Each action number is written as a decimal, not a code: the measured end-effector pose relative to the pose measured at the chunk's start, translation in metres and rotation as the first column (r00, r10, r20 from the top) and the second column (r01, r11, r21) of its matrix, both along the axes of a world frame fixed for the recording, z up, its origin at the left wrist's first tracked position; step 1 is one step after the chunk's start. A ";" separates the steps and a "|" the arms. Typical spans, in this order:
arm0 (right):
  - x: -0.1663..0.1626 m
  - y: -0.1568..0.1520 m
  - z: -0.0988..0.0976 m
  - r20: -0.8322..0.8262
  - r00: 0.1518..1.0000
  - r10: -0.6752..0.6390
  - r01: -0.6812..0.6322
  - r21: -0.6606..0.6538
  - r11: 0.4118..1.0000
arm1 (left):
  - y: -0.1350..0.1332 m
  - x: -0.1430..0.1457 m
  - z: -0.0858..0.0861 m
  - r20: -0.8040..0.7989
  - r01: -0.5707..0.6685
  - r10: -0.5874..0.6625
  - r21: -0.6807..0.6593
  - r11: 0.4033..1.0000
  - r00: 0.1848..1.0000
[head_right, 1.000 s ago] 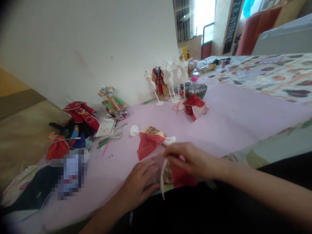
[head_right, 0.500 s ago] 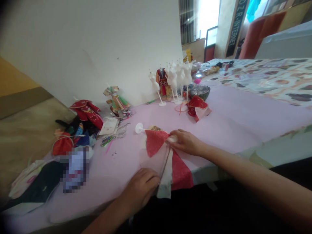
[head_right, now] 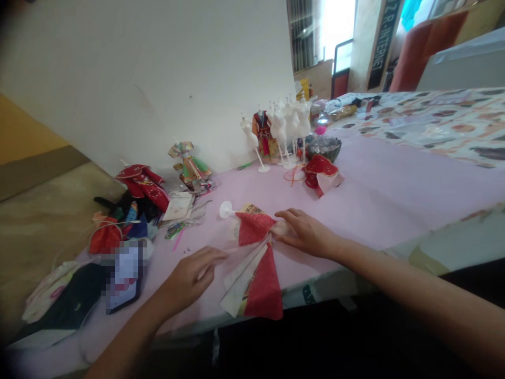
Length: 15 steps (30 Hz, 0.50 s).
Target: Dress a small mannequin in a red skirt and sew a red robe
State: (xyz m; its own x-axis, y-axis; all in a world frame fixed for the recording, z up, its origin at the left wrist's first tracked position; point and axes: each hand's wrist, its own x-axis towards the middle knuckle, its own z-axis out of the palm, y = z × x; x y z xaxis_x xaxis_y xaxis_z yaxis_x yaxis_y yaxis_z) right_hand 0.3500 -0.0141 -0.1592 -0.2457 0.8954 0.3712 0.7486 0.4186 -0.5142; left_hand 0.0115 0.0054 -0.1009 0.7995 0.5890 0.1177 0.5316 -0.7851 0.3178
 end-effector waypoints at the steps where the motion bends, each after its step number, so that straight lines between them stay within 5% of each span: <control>1: -0.001 0.000 0.000 -0.004 1.000 -0.001 0.001 0.007 1.000 | 0.006 0.006 0.002 0.041 -0.047 0.049 -0.046 0.998 0.998; 8: -0.016 0.002 -0.010 -0.015 0.999 0.052 -0.051 0.064 0.997 | 0.069 0.062 -0.028 0.014 -0.476 0.479 -0.086 0.875 0.878; 15: -0.022 0.004 -0.023 -0.052 0.997 0.065 -0.057 0.139 0.989 | 0.093 0.083 -0.044 0.039 -0.475 0.479 -0.082 0.876 0.877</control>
State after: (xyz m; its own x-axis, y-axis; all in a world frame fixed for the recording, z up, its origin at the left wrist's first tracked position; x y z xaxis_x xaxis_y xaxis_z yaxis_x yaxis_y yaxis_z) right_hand 0.3281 -0.0101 -0.1817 -0.2737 0.8187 0.5048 0.6909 0.5325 -0.4890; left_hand 0.0949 0.0984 -0.1449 0.4131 0.9052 0.1000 0.8154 -0.4165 0.4021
